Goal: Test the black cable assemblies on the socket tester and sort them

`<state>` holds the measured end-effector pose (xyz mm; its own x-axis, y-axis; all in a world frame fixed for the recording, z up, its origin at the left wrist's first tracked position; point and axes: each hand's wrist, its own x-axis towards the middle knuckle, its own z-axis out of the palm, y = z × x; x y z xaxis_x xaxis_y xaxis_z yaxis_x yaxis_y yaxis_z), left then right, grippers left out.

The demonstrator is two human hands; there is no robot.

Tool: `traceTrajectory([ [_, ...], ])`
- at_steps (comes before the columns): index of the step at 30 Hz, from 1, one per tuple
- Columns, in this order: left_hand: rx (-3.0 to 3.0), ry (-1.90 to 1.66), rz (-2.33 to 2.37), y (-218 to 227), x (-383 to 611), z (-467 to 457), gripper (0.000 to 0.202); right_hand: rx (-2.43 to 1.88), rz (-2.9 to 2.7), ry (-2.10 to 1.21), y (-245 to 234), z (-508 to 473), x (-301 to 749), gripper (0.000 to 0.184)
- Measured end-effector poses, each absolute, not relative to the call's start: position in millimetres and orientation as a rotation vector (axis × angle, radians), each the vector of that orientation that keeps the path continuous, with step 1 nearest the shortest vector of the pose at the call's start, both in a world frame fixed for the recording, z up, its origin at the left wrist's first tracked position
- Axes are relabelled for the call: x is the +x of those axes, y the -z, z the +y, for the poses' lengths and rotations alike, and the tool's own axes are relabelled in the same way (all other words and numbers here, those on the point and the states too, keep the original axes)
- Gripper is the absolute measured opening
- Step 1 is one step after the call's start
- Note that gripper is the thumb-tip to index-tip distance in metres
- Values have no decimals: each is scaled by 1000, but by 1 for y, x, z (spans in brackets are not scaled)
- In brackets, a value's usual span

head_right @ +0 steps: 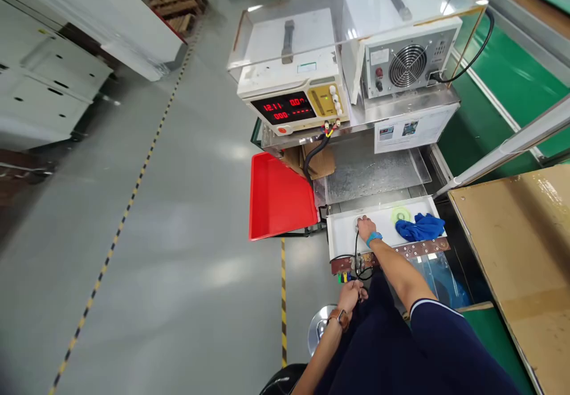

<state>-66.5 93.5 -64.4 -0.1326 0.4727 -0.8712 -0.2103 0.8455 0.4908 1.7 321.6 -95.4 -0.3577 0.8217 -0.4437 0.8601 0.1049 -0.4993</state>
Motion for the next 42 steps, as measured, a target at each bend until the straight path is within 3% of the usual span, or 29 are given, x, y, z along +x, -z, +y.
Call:
traceTrajectory([
  [4,157,-597,1674,87,-55,99,29,1743,2249,1070,91,328,1,36],
  [15,174,-761,1701,110,-59,89,17,1684,2152,1001,99,339,2,40],
  [21,175,-832,1718,118,-56,91,39,1686,2100,932,110,340,-1,30],
  [25,174,-886,1773,119,-50,92,46,1677,2117,888,115,335,-1,35],
  [42,325,-698,1887,136,-56,98,33,1710,2129,866,108,330,-15,39],
])
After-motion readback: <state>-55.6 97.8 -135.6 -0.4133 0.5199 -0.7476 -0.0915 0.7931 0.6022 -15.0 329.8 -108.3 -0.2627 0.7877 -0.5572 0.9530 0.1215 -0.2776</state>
